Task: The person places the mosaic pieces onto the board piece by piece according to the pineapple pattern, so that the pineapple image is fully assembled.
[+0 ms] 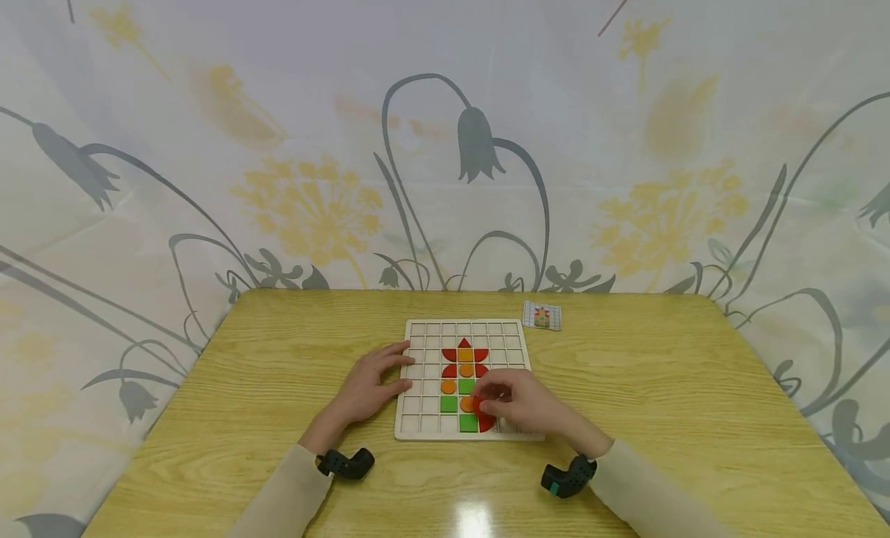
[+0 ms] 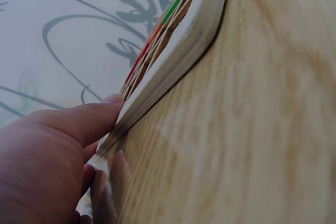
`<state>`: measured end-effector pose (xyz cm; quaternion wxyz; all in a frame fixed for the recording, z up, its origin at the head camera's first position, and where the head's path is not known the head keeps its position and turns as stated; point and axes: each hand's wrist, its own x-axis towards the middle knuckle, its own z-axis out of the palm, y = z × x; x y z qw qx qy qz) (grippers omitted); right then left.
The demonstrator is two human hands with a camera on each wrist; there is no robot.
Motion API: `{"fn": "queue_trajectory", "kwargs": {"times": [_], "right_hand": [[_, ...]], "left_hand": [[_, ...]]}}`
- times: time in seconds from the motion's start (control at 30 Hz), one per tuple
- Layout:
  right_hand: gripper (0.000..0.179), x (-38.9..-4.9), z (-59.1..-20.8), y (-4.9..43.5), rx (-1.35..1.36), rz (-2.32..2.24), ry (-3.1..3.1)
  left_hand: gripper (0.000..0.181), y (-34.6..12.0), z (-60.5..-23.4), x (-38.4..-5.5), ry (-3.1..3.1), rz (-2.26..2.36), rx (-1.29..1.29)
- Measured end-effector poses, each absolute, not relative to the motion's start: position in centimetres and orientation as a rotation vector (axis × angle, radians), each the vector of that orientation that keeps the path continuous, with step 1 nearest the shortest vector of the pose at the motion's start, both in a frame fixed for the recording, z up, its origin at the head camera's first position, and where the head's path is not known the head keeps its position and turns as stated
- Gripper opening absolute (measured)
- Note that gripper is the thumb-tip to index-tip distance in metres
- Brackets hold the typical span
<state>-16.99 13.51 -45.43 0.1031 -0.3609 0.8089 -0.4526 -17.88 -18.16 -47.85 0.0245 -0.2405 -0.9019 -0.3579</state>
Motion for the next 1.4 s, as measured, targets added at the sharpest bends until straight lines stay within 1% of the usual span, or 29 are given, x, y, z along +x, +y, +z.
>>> {"fn": "queue_trajectory", "kwargs": {"times": [0.37, 0.8, 1.07, 1.4], "right_hand": [[0.011, -16.5, -45.6, 10.1, -1.131, -1.248, 2.433], [0.013, -16.6, -46.4, 9.3, -1.333, -1.081, 2.494], [0.01, -16.3, -46.1, 9.0, -1.255, -1.023, 2.514], [0.009, -16.3, -46.0, 9.1, -1.16, -1.103, 2.491]], "left_hand": [[0.036, -18.1, -48.2, -18.0, -2.783, -1.086, -0.732], [0.036, -18.1, -48.1, -18.0, -2.78, -1.083, -0.735], [0.037, -18.2, -48.1, -17.9, -2.772, -1.081, -0.749], [0.036, -18.1, -47.9, -17.8, -2.776, -1.091, -0.735]]}}
